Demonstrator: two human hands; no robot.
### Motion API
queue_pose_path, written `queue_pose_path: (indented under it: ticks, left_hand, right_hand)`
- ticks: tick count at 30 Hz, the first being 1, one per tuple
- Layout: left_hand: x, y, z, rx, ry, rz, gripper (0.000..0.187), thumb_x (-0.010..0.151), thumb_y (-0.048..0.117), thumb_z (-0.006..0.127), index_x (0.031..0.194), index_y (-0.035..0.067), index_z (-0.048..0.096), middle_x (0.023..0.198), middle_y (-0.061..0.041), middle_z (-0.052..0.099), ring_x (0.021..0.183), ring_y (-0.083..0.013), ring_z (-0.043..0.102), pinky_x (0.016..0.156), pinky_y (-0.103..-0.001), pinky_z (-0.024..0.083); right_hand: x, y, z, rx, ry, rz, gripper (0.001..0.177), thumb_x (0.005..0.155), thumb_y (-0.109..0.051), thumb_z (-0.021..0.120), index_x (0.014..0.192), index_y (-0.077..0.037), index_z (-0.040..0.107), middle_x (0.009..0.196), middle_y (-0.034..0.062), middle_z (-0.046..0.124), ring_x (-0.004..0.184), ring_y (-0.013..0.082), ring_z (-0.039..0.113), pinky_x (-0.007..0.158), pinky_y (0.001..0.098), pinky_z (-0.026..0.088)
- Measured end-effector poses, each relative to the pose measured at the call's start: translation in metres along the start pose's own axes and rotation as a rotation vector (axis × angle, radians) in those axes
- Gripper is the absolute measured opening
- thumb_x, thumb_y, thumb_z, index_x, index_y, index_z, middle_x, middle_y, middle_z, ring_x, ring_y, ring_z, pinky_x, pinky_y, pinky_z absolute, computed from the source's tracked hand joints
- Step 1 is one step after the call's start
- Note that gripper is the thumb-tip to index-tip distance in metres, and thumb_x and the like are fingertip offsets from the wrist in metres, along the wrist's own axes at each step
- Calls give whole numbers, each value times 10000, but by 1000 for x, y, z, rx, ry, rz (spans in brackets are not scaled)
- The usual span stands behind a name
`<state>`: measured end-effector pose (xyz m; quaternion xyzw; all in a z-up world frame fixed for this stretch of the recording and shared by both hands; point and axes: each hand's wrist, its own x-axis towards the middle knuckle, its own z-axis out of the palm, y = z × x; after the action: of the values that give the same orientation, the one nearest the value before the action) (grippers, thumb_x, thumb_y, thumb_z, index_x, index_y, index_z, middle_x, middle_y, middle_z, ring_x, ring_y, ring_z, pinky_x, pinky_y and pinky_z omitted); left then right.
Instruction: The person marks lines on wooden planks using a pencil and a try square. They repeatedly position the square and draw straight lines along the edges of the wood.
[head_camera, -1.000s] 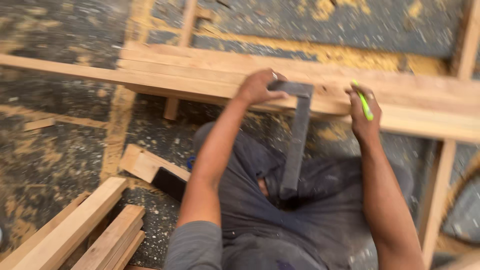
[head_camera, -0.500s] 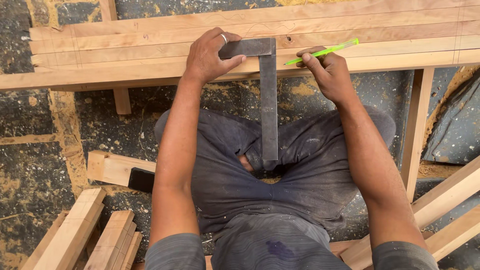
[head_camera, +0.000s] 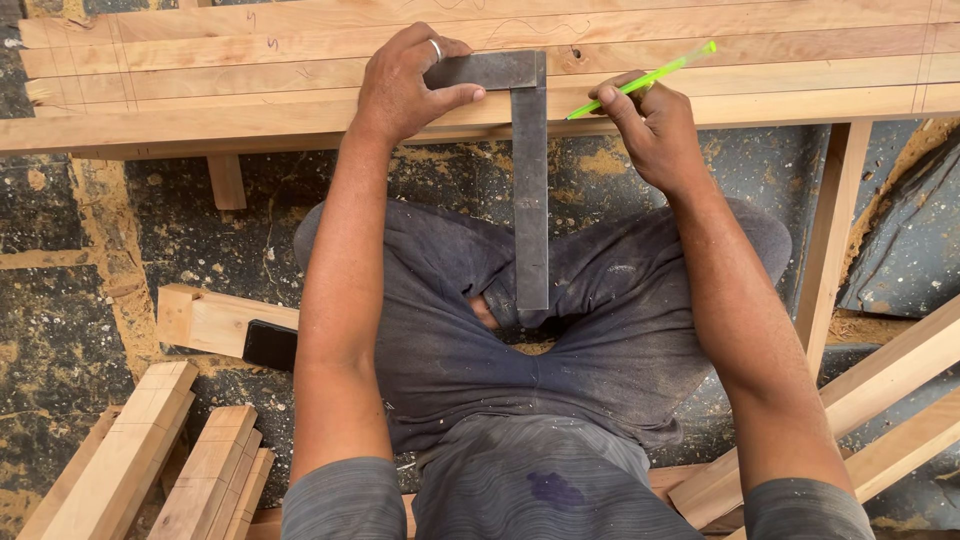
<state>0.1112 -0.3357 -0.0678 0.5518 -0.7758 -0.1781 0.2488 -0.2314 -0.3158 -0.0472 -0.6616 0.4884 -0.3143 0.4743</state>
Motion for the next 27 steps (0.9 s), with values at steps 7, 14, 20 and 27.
queue_pose_path:
  ticks: [7, 14, 20, 27]
  left_hand:
    - [-3, 2, -1, 10, 27, 58, 536, 765, 542, 933, 1111, 154, 806, 981, 6, 676, 947, -196, 675, 826, -368, 586]
    - [-4, 3, -2, 37, 44, 107, 524, 807, 526, 927, 1140, 140, 804, 983, -10, 659, 941, -211, 660, 804, -375, 574]
    - [-5, 0, -1, 64, 54, 148, 523, 837, 516, 925, 1159, 124, 800, 1015, -15, 677, 962, -215, 664, 821, -373, 577]
    - [-5, -1, 1, 53, 25, 111, 514, 858, 520, 917, 1165, 126, 796, 1049, -18, 712, 982, -215, 685, 827, -372, 579]
  right_hand:
    - [9, -7, 15, -114, -7, -69, 342, 1143, -308, 616, 1120, 17, 721, 945, 129, 763, 886, 204, 740, 773, 345, 570]
    - [8, -10, 17, -207, 1, -120, 302, 1148, -280, 633, 1116, 7, 720, 912, 123, 750, 828, 214, 726, 724, 355, 546]
    - [9, -10, 17, -209, -1, -106, 309, 1149, -285, 633, 1116, 9, 724, 901, 122, 746, 809, 212, 718, 706, 349, 541]
    - [8, -10, 17, -207, 0, -127, 314, 1160, -288, 631, 1128, 10, 724, 905, 119, 742, 813, 198, 713, 703, 344, 539]
